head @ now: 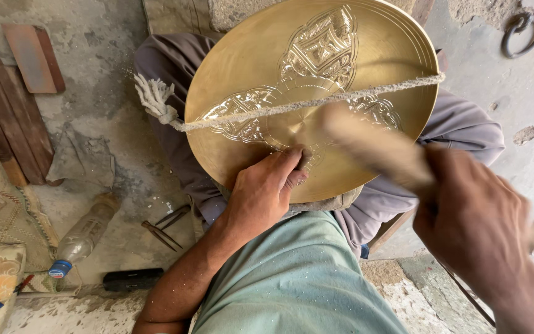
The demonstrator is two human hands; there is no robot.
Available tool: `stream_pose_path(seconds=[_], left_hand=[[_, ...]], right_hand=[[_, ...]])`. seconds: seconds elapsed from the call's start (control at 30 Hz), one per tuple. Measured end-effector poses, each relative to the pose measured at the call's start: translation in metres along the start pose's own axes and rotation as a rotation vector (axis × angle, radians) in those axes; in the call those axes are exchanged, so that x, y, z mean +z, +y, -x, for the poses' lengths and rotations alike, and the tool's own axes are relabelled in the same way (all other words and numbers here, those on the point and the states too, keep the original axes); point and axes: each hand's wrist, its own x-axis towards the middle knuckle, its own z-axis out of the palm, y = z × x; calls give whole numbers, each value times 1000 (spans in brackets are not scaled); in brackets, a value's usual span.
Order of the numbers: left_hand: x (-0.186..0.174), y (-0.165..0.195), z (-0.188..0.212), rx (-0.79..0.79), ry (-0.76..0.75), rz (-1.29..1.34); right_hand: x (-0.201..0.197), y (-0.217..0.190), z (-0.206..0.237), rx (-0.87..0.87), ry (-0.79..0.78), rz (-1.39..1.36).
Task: The person sits with a large embossed brass plate on their lap and decorates its surface by hammering. They hold a small punch against the plate with one hand and strike it with a wooden mallet in the other hand, repositioning the punch repeatedly to work the raised decorative pattern.
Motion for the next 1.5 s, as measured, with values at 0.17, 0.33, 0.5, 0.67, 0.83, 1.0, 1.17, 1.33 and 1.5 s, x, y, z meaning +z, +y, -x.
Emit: stream_pose_path(seconds=[0.17,0.33,0.5,0.67,0.83,1.0,1.17,1.33,1.5], left_hand=[[-3,2,-1,6,-1,23],[-4,2,-2,-2,-30,34],[-10,8,-1,34,51,40],[-19,14,5,-70,108,191],[-15,4,0,45,-22,93],[-11,-1,-1,25,-59,59],[-11,0,0,17,-73,33],[-12,-2,1,-1,-88,41],[-10,-6,3,51,-62,8]], right_hand=[[1,2,-1,-33,124,-157],[4,-3,1,13,212,-270],[6,-2,14,-41,124,44],[12,3,24,-41,248,74],[12,0,17,-56,354,223],[1,5,9,7,181,-202],[4,0,4,123,81,-474],[-1,-6,-2,172,118,-775],[-11,-9,-2,64,152,-517]])
